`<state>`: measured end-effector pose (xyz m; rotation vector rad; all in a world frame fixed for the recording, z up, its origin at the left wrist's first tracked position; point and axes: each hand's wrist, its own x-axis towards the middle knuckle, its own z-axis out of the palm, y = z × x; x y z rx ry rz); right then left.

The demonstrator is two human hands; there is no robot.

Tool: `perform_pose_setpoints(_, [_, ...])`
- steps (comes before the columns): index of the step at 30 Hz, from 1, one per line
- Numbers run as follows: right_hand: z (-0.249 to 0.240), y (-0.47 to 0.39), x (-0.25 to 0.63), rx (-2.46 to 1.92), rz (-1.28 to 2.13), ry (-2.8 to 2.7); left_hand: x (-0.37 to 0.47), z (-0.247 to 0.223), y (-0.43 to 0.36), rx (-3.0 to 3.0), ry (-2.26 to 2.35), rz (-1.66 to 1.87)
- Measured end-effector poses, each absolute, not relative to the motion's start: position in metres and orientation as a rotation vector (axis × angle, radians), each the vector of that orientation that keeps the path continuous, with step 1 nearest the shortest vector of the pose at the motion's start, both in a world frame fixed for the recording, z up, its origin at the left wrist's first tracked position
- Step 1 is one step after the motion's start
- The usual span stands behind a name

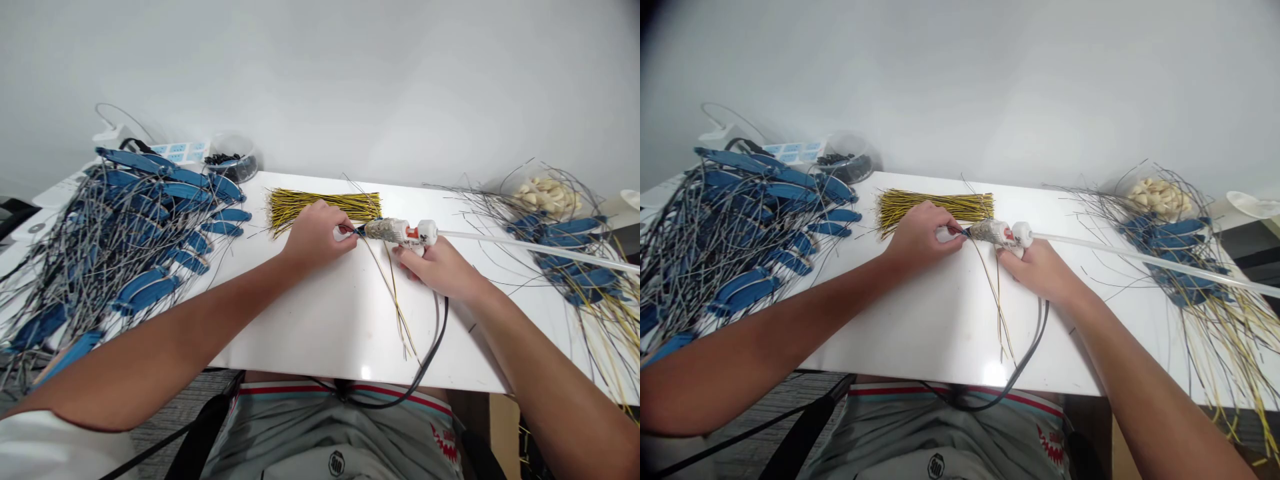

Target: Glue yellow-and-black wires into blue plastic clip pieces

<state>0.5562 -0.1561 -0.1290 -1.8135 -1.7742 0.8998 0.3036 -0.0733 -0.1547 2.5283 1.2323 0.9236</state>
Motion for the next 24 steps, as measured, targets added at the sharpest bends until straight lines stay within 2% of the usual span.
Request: perform_pose_setpoints(24, [-0.1264, -0.1643, 0.5503, -1.87, 0.767, -1.821, 0.3039, -0.1545, -0.073, 2.53, 1.223, 0.914])
